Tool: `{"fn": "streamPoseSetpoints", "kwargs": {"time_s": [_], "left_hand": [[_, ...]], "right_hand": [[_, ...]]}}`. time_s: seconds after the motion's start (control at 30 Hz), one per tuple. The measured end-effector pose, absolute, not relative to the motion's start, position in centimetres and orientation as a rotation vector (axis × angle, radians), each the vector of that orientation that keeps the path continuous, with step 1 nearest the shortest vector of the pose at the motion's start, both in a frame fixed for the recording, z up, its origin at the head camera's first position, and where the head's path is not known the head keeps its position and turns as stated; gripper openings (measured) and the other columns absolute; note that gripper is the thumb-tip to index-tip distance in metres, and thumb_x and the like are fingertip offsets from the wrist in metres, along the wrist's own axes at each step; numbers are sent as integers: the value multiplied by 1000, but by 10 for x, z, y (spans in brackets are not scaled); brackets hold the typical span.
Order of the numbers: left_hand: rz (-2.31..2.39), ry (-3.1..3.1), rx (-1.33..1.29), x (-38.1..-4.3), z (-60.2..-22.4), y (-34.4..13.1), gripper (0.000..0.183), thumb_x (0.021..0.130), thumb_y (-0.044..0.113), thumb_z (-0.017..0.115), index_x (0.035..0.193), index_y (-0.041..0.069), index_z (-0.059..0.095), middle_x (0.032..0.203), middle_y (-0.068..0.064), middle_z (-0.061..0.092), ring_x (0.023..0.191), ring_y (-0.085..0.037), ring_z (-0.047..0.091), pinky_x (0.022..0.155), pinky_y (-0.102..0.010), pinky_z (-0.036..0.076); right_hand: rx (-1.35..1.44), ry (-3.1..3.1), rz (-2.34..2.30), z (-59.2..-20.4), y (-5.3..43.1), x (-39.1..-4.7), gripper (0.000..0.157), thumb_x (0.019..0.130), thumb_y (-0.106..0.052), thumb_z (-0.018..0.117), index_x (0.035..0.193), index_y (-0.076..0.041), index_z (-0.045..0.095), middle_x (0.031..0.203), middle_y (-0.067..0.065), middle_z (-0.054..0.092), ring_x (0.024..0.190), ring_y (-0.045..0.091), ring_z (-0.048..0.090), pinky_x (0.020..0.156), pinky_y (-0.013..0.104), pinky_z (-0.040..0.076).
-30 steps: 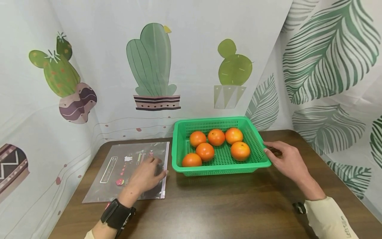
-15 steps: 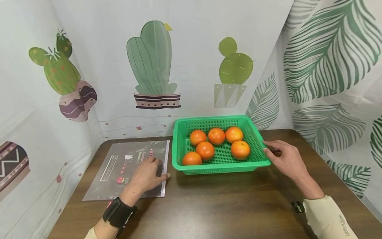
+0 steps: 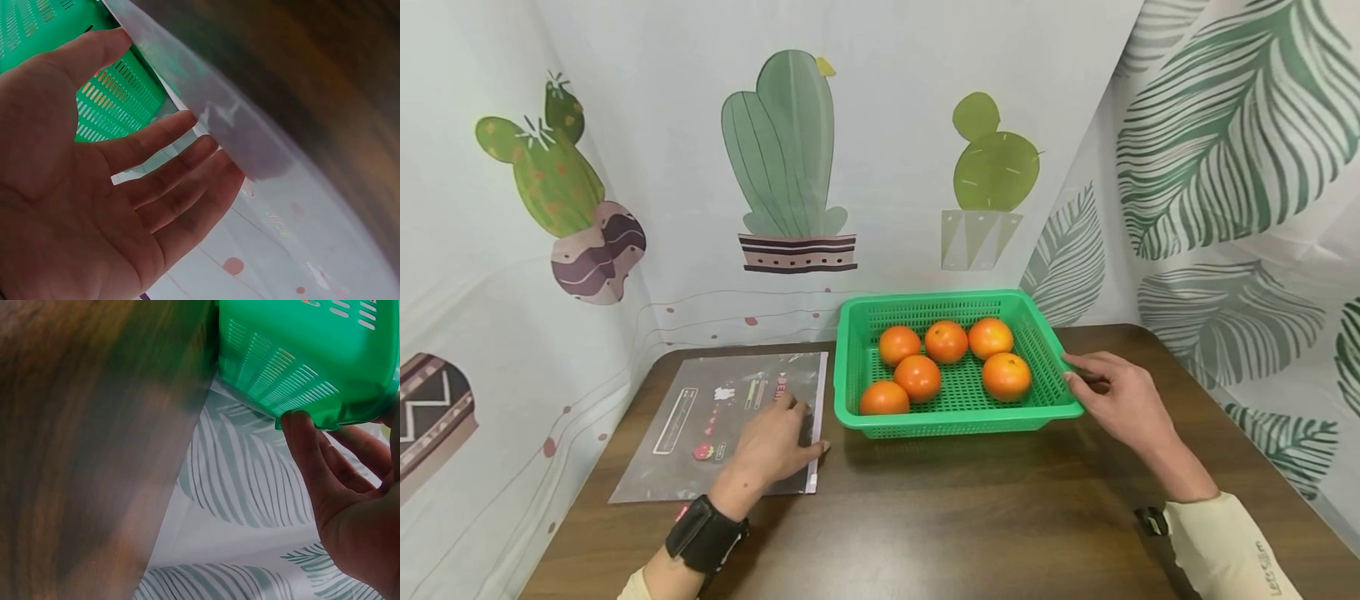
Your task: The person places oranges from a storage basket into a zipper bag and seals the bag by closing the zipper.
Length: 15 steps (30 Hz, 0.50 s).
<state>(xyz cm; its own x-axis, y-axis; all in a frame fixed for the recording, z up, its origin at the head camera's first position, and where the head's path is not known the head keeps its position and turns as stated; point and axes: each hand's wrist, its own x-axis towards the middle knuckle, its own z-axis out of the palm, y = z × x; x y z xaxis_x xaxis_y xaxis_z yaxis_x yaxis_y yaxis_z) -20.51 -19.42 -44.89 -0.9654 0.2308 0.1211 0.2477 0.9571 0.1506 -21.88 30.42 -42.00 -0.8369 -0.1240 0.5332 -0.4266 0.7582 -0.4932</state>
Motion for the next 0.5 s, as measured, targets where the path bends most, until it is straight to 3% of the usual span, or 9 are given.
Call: {"fn": "streamPoseSetpoints", "kwargs": {"time_s": [0.23, 0.5], "left_hand": [[-250, -3003, -368, -206, -450, -193, 62, 79, 45, 90, 118, 0, 71, 112, -13, 61, 84, -24, 62, 70, -44, 58], [-260, -2988, -385, -207, -449, -194, 51, 80, 37, 87, 113, 0, 72, 113, -16, 64, 87, -30, 67, 72, -48, 61]], "right_hand": [[415, -2472, 855, -421, 304, -219, 27, 98, -12, 75, 124, -5, 79, 110, 12, 76, 83, -8, 64, 69, 9, 53], [413, -2472, 861, -421, 305, -220, 27, 97, -11, 75, 124, -5, 79, 110, 12, 76, 83, -10, 63, 70, 8, 53]]}}
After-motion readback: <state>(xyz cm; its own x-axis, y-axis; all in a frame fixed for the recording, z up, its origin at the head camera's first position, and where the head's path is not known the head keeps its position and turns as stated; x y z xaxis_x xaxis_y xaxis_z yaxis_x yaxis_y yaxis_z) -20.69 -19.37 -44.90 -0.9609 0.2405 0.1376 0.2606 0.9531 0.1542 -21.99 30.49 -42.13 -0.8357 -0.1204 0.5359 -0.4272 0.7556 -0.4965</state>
